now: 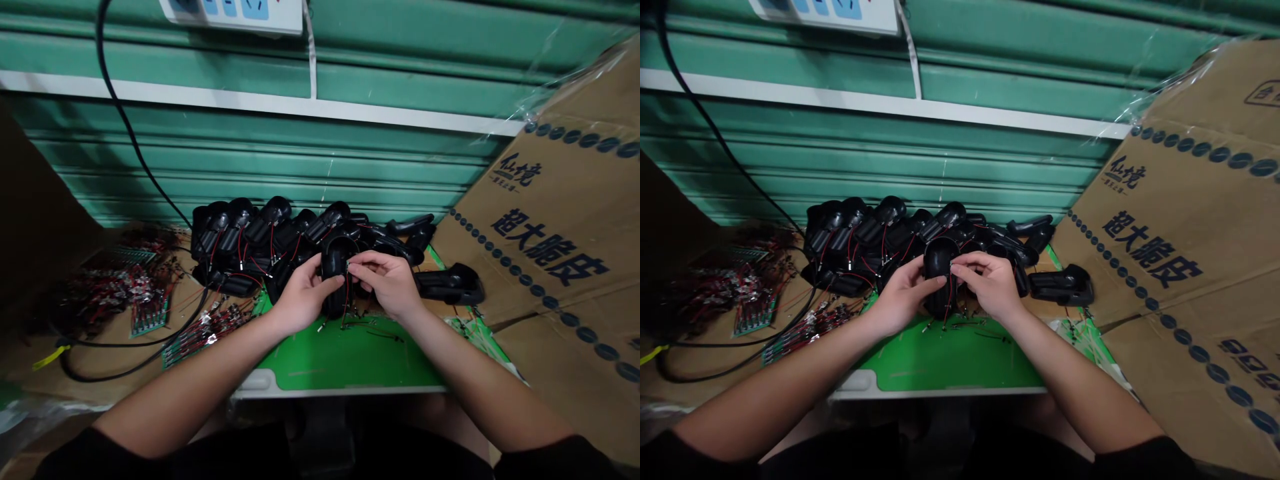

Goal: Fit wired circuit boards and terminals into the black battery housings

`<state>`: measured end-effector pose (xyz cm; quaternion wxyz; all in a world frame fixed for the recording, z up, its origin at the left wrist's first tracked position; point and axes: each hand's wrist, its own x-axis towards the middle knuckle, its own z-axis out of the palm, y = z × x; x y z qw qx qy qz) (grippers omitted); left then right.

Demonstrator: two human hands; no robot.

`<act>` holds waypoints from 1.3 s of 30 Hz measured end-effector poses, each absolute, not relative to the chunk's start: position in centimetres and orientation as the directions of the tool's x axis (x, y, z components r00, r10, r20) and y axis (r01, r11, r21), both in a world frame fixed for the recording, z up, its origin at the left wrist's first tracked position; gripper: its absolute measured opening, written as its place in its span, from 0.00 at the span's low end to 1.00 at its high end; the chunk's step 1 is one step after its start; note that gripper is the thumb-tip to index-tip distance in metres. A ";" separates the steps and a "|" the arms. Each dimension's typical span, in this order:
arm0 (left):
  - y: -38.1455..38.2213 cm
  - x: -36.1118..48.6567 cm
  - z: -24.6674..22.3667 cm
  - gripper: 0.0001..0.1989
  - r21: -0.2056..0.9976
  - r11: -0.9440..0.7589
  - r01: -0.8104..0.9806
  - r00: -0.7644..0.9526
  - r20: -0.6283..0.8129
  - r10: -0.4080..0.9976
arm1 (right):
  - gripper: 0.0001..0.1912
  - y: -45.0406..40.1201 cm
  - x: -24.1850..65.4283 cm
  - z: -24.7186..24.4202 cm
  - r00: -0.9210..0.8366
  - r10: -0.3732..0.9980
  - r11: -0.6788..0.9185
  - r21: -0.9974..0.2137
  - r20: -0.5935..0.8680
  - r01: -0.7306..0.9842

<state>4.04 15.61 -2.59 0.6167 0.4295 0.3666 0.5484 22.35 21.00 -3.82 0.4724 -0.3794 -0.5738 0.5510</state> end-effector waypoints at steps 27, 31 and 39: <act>15.5 4.1 -4.0 0.32 0.958 -0.109 -0.264 0.104 0.140 0.985 | 0.36 20.4 22.2 -3.8 -0.245 0.963 0.106 -0.993 0.115 -0.049; 15.5 3.9 -4.3 0.25 0.959 -0.228 -0.169 0.085 0.244 0.966 | 0.30 20.5 22.6 -3.8 -0.327 0.941 0.099 -0.995 0.084 0.030; 15.2 4.0 -4.5 0.23 0.956 -0.230 -0.180 0.142 0.257 0.956 | 0.24 20.3 22.9 -3.2 -0.241 0.966 0.124 -0.988 0.098 0.093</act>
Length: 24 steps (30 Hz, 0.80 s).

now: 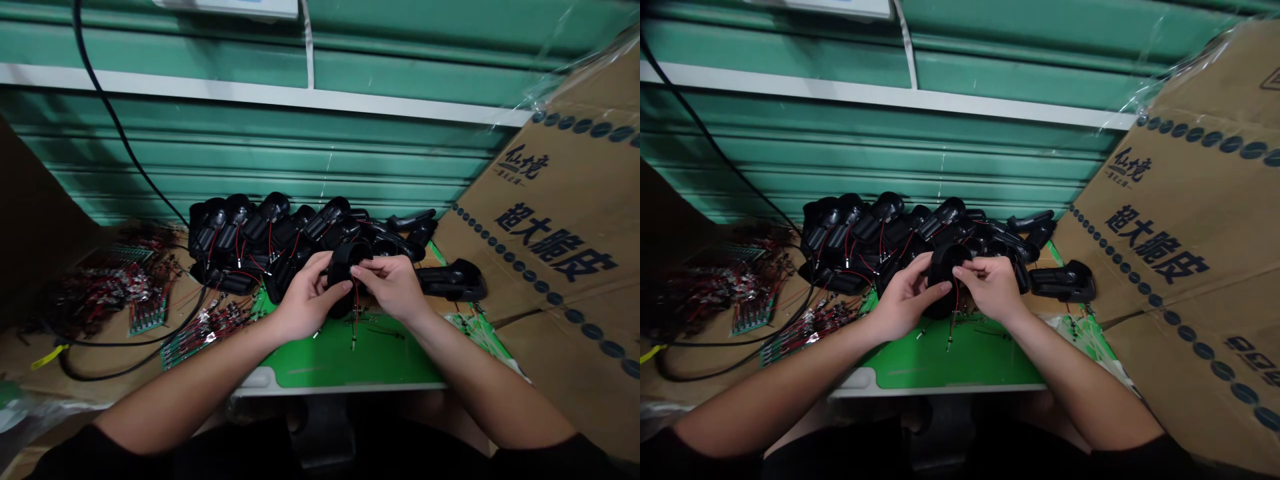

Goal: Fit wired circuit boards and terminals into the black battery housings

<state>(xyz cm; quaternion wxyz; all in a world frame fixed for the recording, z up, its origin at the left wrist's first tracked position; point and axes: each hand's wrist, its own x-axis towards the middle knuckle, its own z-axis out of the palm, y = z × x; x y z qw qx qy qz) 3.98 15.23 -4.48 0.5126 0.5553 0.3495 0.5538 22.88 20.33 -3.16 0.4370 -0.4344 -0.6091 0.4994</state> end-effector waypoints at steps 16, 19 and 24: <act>16.1 3.8 -3.4 0.36 0.929 -0.061 -0.364 0.027 0.076 0.997 | 0.29 20.2 23.7 -1.4 -0.404 0.908 0.207 -0.956 0.109 0.208; 16.2 3.7 -3.3 0.36 0.923 -0.045 -0.382 0.021 0.057 0.998 | 0.27 20.0 23.8 -1.6 -0.528 0.848 0.221 -0.937 0.048 0.270; 16.1 3.6 -3.1 0.34 0.923 -0.025 -0.383 0.019 0.035 0.999 | 0.25 20.0 23.7 -2.1 -0.574 0.818 0.175 -0.945 -0.016 0.275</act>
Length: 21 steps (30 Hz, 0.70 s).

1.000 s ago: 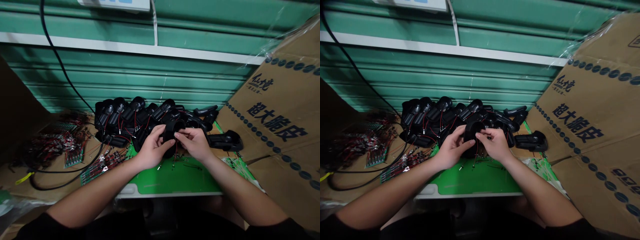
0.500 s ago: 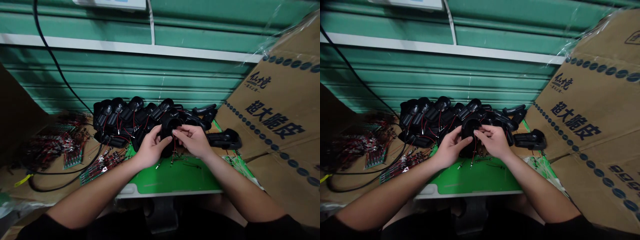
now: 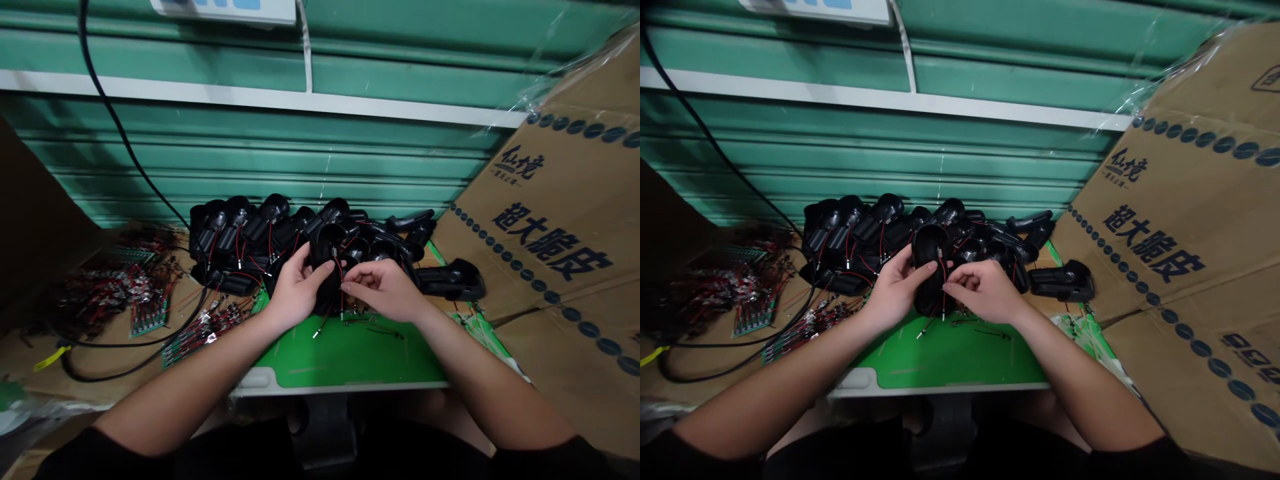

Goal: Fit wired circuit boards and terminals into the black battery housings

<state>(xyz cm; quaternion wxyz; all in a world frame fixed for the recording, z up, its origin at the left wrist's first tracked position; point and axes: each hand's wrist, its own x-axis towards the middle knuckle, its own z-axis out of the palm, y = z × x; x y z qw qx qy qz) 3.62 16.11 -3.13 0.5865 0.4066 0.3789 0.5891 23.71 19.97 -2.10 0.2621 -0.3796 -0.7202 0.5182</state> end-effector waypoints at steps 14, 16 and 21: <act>16.4 3.5 -3.5 0.32 0.896 0.010 -0.444 0.018 -0.003 1.000 | 0.15 19.7 23.6 -2.3 -0.545 0.776 0.535 -0.789 0.318 0.302; 16.3 3.5 -3.4 0.31 0.901 -0.004 -0.433 0.018 0.013 1.000 | 0.14 19.4 23.3 -2.5 -0.539 0.768 0.556 -0.777 0.345 0.295; 15.9 3.6 -3.1 0.29 0.929 -0.036 -0.368 0.019 0.047 0.999 | 0.17 19.1 23.0 -2.8 -0.541 0.788 0.490 -0.831 0.292 0.265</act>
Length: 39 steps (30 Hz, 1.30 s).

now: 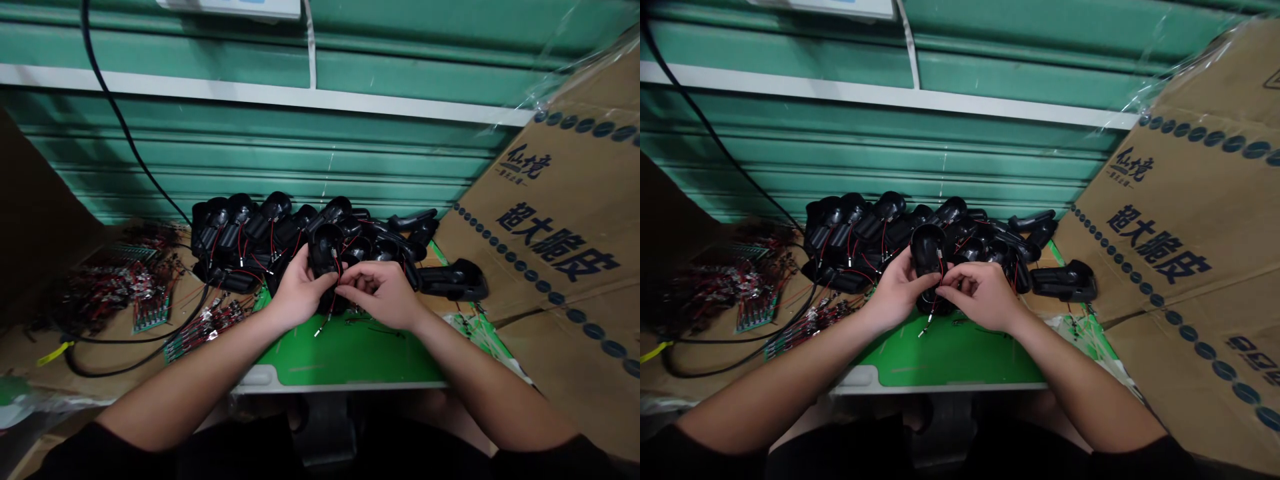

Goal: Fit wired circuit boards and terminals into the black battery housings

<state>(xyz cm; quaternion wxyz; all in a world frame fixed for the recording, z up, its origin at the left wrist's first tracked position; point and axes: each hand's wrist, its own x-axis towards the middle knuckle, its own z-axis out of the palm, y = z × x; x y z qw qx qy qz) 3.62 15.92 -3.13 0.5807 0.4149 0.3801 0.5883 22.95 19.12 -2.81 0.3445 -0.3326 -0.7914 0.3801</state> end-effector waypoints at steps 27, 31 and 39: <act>16.0 3.5 -2.8 0.27 0.970 -0.111 -0.218 -0.056 0.101 0.993 | 0.08 18.8 23.3 -2.4 -0.582 0.287 0.956 -0.267 0.761 0.122; 16.0 3.6 -2.8 0.26 0.966 -0.096 -0.240 -0.064 0.083 0.994 | 0.11 18.5 23.5 -1.7 -0.647 0.251 0.955 -0.292 0.720 0.046; 15.9 3.7 -2.8 0.25 0.963 -0.065 -0.262 -0.027 0.060 0.998 | 0.09 18.7 23.0 -3.4 -0.657 0.190 0.981 -0.162 0.729 0.104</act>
